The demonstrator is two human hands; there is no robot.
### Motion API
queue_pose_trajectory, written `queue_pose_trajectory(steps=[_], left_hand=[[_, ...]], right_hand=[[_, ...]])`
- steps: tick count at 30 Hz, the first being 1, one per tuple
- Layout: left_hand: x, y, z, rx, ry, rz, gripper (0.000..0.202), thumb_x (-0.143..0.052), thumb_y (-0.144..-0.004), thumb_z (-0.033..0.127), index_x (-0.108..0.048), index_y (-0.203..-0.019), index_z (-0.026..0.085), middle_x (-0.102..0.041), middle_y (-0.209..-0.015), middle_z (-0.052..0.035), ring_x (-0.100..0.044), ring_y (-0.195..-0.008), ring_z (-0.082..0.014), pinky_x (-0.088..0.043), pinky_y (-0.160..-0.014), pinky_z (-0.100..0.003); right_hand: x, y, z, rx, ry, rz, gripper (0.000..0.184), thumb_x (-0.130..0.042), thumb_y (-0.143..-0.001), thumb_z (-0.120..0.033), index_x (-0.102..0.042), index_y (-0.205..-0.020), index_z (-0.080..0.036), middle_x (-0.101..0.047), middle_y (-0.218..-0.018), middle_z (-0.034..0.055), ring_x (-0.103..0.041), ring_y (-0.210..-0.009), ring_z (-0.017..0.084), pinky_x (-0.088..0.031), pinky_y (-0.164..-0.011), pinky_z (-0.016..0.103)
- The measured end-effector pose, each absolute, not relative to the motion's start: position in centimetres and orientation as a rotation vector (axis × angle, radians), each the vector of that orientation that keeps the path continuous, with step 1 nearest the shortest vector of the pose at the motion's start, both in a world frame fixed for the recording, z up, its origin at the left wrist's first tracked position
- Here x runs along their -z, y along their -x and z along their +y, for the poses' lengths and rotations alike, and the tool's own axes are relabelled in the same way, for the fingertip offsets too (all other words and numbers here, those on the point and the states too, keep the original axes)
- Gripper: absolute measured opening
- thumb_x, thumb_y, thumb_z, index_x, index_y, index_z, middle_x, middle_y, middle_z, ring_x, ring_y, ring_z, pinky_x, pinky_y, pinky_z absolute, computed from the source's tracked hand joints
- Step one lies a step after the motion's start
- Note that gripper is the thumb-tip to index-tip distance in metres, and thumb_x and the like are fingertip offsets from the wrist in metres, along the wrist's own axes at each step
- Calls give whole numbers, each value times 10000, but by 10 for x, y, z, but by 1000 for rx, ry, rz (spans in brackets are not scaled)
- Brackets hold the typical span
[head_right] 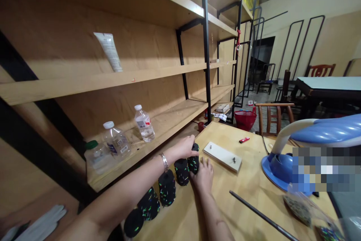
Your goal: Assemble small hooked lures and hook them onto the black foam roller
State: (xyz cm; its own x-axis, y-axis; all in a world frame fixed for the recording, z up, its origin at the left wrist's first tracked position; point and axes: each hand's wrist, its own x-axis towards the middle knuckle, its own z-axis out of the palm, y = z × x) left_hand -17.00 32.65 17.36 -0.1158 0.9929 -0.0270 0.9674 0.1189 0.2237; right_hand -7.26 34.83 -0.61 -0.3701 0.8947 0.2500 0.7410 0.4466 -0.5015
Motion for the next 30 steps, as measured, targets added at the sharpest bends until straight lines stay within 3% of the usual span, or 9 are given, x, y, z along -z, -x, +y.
queue_pose_trajectory(steps=[8, 13, 20, 26, 30], left_hand=[[-163, 190, 335, -266, -1985, 2156, 659, -775, -612, 475, -532, -1137, 160, -645, -1154, -162, -624, -1048, -319, -476, -805, -317], [-160, 197, 340, -237, -1985, 2113, 573, -781, -562, 532, -635, -1008, 203, -698, -1072, -124, -645, -989, -323, -495, -767, -332], [-160, 194, 342, -210, -1967, 2117, 606, -789, -527, 553, -654, -1002, 203, -712, -1064, -113, -658, -953, -310, -496, -740, -318], [-166, 193, 339, -214, -1946, 2131, 685, -664, -593, 713, -641, -1041, 195, -706, -1087, -124, -655, -978, -307, -494, -739, -310], [-167, 193, 337, -163, -1969, 2116, 696, -800, -499, 571, -632, -1070, 211, -700, -1111, -107, -645, -1004, -311, -495, -768, -308]], right_hand=[[10, 72, 350, -403, 1342, -2272, 567, -616, -755, -345, -583, -1289, -154, -542, -1392, 104, -310, -1372, 363, -260, -1088, 461], [11, 68, 350, -414, 1312, -2304, 570, -600, -762, -348, -573, -1304, -172, -546, -1391, 85, -329, -1363, 351, -240, -1101, 456], [10, 63, 348, -431, 1258, -2346, 614, -553, -769, -319, -524, -1354, -136, -528, -1406, 105, -342, -1357, 342, -192, -1126, 450], [8, 62, 346, -451, 1264, -2351, 596, -485, -776, -251, -525, -1349, -92, -524, -1409, 120, -352, -1359, 332, -186, -1132, 449], [8, 62, 346, -457, 1265, -2344, 609, -475, -761, -225, -518, -1349, -71, -519, -1412, 125, -351, -1362, 325, -182, -1137, 445]])
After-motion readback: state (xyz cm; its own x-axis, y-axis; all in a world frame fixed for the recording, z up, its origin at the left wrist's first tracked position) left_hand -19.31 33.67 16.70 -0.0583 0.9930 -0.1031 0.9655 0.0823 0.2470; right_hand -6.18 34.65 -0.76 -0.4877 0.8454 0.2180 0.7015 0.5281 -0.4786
